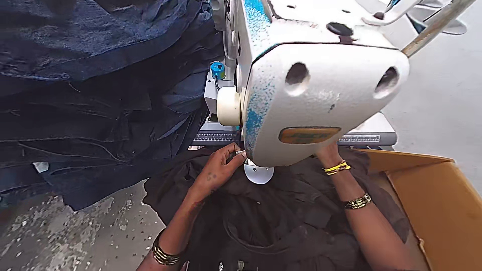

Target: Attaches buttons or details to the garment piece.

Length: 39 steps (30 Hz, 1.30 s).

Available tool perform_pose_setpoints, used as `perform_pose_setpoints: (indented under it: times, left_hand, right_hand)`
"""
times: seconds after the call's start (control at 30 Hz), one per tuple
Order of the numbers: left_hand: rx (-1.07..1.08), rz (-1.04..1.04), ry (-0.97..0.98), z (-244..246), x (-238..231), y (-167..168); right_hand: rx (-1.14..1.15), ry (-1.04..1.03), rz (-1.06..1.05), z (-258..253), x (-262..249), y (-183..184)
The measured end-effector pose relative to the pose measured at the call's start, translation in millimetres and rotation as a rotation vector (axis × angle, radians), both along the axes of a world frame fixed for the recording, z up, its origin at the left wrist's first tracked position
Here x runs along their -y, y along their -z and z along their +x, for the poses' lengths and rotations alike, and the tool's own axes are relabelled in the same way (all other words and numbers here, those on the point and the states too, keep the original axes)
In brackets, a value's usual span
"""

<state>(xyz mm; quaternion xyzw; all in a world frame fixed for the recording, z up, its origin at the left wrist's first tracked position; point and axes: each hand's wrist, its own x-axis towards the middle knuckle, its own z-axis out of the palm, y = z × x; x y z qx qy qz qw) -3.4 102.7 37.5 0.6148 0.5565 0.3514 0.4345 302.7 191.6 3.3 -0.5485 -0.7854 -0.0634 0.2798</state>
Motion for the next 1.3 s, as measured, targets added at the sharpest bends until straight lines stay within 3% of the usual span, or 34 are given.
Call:
perform_pose_setpoints:
  times: [0.13, 0.2, 0.27, 0.33, 0.4, 0.53, 0.7, 0.83, 0.93, 1.0, 1.13, 1.2, 1.3]
  left_hand:
    - [-0.253, 0.444, -0.118, 19.7, 46.0, 16.2]
    - [-0.283, 0.561, -0.231, -6.9, 64.4, 17.3]
    - [-0.332, 0.378, -0.401, -72.2, 71.9, 18.7]
    - [-0.488, 0.167, -0.442, -137.6, 82.0, 25.1]
    - [-0.579, 0.185, -0.462, -162.6, 92.9, 24.6]
    - [-0.552, 0.430, -0.211, -110.9, 87.0, 12.7]
    - [-0.554, 0.521, 0.297, -1.7, 46.7, 50.2]
    - [-0.638, 0.649, 0.415, 37.9, 41.4, 77.5]
    - [-0.561, 0.630, 0.475, 43.7, 51.2, 84.0]
    - [-0.414, 0.582, 0.372, 41.0, 56.5, 85.0]
    - [-0.130, 0.172, 0.147, 18.0, 60.6, 41.2]
    - [-0.040, 0.022, 0.147, 1.6, 64.4, 21.4]
    - [0.016, -0.043, 0.128, -12.3, 75.2, 1.9]
  right_hand:
    - [-0.018, -0.025, 0.028, 5.5, -3.2, 5.0]
    - [-0.010, -0.011, -0.031, 5.0, -1.4, -1.3]
    - [0.032, 0.016, -0.088, 2.8, 7.7, -4.5]
    - [0.042, 0.017, -0.079, 4.5, 7.9, -5.7]
    - [-0.019, -0.004, -0.053, 10.8, 2.4, -3.1]
    - [-0.139, -0.093, 0.088, -2.8, 19.6, -7.8]
    - [0.031, -0.477, 0.423, -83.7, 81.2, -28.0]
    - [0.150, -0.424, 0.400, -101.6, 75.7, -41.8]
    - [0.038, -0.439, 0.343, -94.7, 74.0, -36.0]
    - [-0.187, -0.455, 0.198, -85.0, 83.4, -35.5]
    - [-0.595, -0.385, -0.073, -53.1, 138.8, -50.5]
    - [-0.663, -0.360, -0.176, -39.0, 166.2, -50.5]
    - [-0.664, -0.330, -0.235, -40.0, 196.0, -37.2]
